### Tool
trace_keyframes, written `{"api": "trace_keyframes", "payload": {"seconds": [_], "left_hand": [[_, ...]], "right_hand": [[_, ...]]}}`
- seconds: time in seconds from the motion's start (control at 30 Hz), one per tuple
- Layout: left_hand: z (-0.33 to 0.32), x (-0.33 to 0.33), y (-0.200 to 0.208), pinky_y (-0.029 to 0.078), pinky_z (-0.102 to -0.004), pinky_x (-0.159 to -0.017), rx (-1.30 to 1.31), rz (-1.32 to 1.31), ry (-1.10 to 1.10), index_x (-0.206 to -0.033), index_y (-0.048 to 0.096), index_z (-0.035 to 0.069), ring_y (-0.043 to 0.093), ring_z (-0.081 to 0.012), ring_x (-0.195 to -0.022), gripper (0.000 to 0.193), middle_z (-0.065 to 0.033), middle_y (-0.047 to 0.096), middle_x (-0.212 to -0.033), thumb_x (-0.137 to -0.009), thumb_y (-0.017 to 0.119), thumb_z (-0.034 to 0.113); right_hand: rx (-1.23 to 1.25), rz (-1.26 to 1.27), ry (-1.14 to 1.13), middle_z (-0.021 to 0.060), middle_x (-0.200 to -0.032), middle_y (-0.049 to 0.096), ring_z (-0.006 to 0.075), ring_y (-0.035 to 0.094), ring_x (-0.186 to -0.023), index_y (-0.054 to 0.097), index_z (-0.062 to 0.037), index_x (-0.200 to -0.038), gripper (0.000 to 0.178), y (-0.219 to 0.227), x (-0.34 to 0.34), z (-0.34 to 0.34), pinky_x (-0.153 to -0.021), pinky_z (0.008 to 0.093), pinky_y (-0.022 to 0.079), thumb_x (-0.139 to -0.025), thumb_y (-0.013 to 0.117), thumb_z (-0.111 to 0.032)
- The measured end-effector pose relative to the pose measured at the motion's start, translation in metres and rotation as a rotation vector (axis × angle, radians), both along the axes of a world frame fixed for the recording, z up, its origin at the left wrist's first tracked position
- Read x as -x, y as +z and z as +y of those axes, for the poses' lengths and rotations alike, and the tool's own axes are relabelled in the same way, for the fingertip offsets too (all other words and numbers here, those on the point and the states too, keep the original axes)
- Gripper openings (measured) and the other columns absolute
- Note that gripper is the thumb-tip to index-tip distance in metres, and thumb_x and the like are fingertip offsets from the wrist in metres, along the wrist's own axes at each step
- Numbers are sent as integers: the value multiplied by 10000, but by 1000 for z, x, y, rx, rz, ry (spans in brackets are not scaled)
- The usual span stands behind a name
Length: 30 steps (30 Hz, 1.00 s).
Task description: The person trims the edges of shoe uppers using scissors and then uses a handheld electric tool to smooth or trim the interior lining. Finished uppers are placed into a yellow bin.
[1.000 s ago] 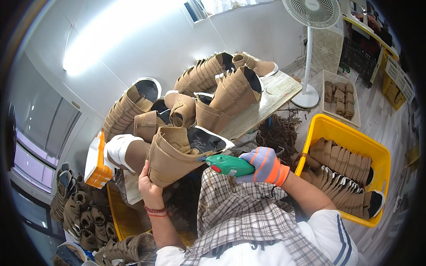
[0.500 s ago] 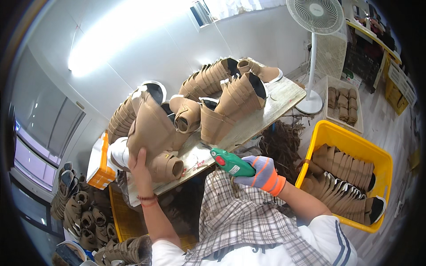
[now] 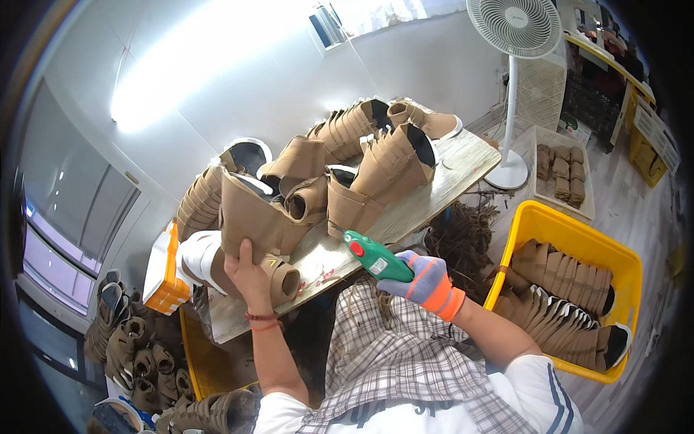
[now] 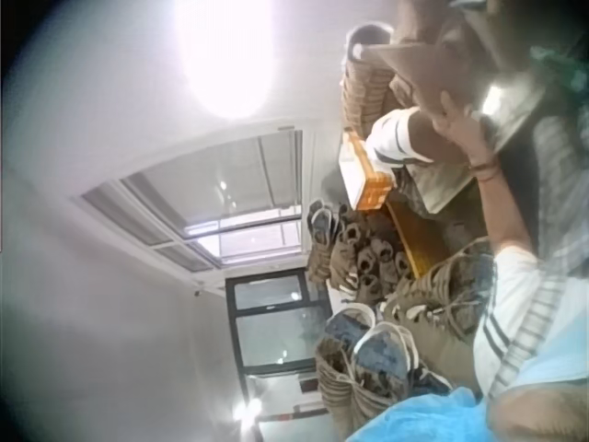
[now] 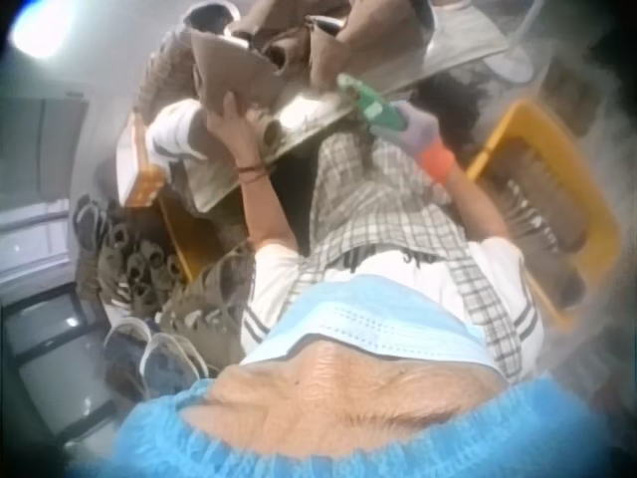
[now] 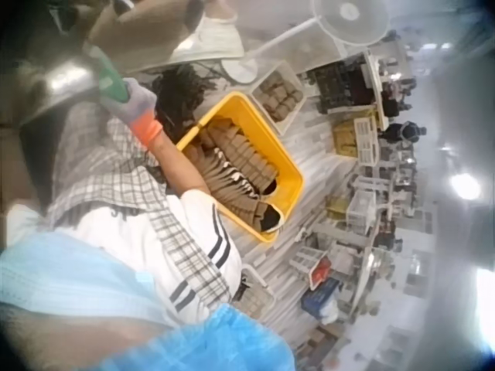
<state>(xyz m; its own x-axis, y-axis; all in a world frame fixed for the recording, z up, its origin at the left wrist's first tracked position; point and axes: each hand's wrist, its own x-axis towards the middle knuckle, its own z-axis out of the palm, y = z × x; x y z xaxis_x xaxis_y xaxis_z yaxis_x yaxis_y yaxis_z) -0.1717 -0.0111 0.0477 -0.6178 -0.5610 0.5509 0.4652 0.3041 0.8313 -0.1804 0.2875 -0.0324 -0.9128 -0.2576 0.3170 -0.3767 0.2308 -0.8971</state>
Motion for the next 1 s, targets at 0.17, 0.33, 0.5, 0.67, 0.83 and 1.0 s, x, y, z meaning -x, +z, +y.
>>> {"api": "trace_keyframes", "payload": {"seconds": [0.17,0.33,0.5,0.67,0.83,1.0], "left_hand": [[22,-34,-34,435,-265,-868,-379,126,-325,-1164,590,-31,575,-122,-953,266,-50,636,-1090,-904,583,24],[26,-41,-61,424,-254,-886,-325,54,-370,-1154,610,-12,566,-101,-969,268,-31,640,-1086,-890,623,34],[38,-48,-64,468,-281,-746,87,-58,-182,-1010,651,-30,599,-124,-831,161,-59,678,-938,-874,646,58],[35,-53,-66,479,-358,-652,613,-172,-82,-932,653,-38,632,-302,-746,112,-178,664,-881,-858,615,37],[39,-52,-64,492,-376,-701,841,11,-149,-954,665,-28,633,-365,-814,145,-188,660,-902,-851,569,6],[35,-54,-72,492,-436,-741,1012,74,-161,-957,667,-18,627,-386,-849,209,-182,658,-936,-795,536,-41]], "right_hand": [[82,-24,128,81,-809,694,119,649,-673,668,-32,-990,493,12,-4,-23,-649,258,518,-672,839,-368],[93,-80,158,68,-809,692,96,642,-697,657,-22,-1004,493,26,-13,-25,-661,248,519,-685,836,-353],[178,-157,178,59,-807,690,85,632,-706,649,-14,-1010,495,28,-15,-22,-663,243,518,-704,826,-360],[193,-211,156,51,-794,684,77,614,-682,648,-11,-986,467,28,-12,-18,-642,240,509,-717,821,-351],[273,-313,184,33,-776,669,49,588,-667,640,-10,-1003,455,38,-13,-15,-603,210,489,-734,814,-333],[343,-313,218,12,-757,649,27,558,-644,632,-1,-1031,439,43,-13,-13,-563,191,468,-762,796,-306]]}}
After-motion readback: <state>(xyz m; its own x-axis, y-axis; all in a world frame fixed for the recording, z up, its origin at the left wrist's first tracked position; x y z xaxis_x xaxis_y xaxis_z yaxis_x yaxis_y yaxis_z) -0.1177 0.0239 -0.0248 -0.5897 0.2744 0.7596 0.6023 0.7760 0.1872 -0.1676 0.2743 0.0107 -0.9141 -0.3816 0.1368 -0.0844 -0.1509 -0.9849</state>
